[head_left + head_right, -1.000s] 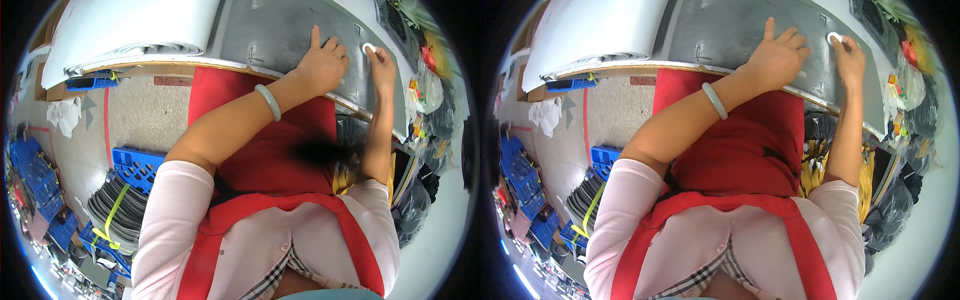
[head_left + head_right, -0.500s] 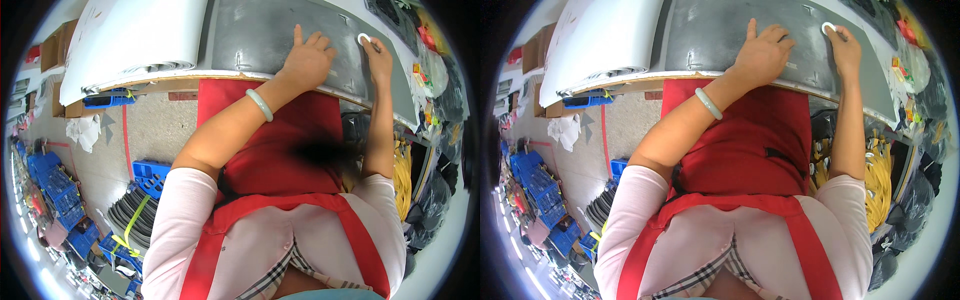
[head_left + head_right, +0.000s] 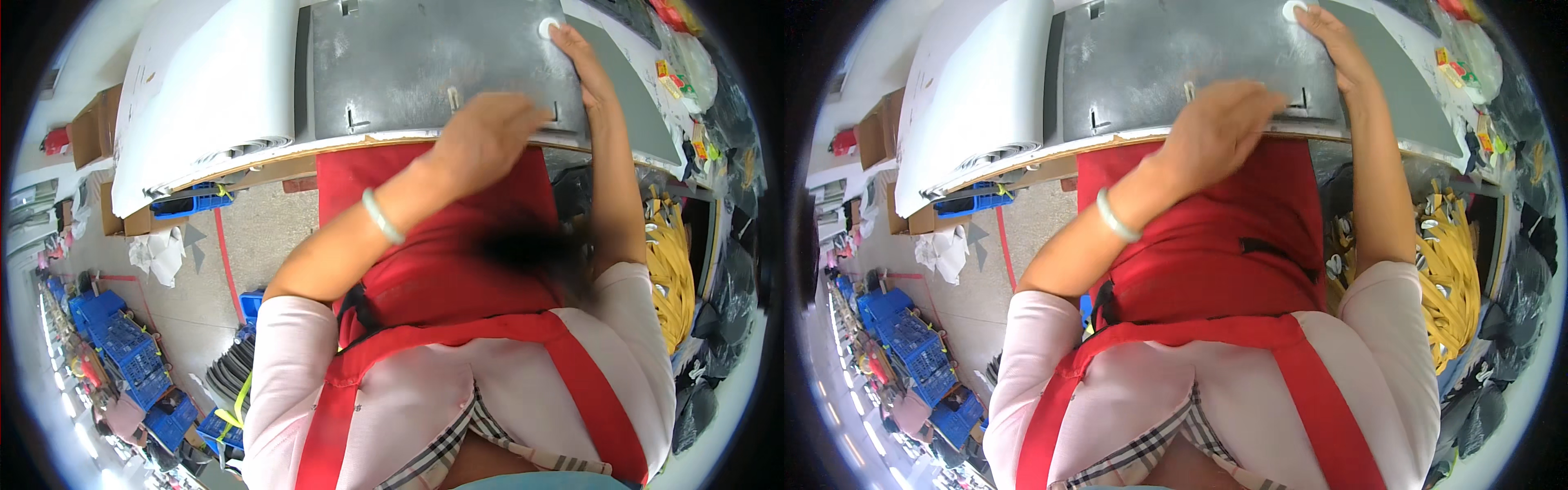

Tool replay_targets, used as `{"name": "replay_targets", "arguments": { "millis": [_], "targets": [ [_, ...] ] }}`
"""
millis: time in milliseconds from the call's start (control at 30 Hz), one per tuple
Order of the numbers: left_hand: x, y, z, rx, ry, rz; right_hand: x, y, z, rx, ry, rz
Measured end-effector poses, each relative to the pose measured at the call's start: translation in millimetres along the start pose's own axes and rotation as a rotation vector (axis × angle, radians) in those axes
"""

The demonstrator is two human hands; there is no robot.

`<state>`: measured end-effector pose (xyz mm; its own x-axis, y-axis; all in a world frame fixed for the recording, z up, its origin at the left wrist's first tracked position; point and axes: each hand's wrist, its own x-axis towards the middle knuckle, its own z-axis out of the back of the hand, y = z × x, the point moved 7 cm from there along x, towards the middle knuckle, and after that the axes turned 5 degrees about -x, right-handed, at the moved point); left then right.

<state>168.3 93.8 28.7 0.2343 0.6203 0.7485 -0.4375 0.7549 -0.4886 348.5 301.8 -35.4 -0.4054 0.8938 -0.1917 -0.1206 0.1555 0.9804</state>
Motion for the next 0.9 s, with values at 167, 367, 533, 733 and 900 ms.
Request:
{"name": "replay_targets", "arguments": {
  "millis": [167, 367, 533, 733, 900],
  "targets": [
    [-25, 19, 43, 0.201, 0.209, 0.223, 19, 13, 21, 0.212, -0.211, 0.266],
    [-33, 76, 72, -0.015, 0.384, 0.582, 18, 22, -23, 0.828, 0.224, 0.22],
    [-20, 58, 67, 0.094, 0.428, 0.539, 3, 19, -5, 0.452, -0.176, 0.236],
    [-17, 67, 62, -0.008, 0.47, 0.523, 14, 3, -16, 1.19, 0.527, 0.17],
    [-19, 53, 66, 0.137, 0.502, 0.427, -1, 10, -19, 0.559, -0.227, 0.143]
  ]
}}
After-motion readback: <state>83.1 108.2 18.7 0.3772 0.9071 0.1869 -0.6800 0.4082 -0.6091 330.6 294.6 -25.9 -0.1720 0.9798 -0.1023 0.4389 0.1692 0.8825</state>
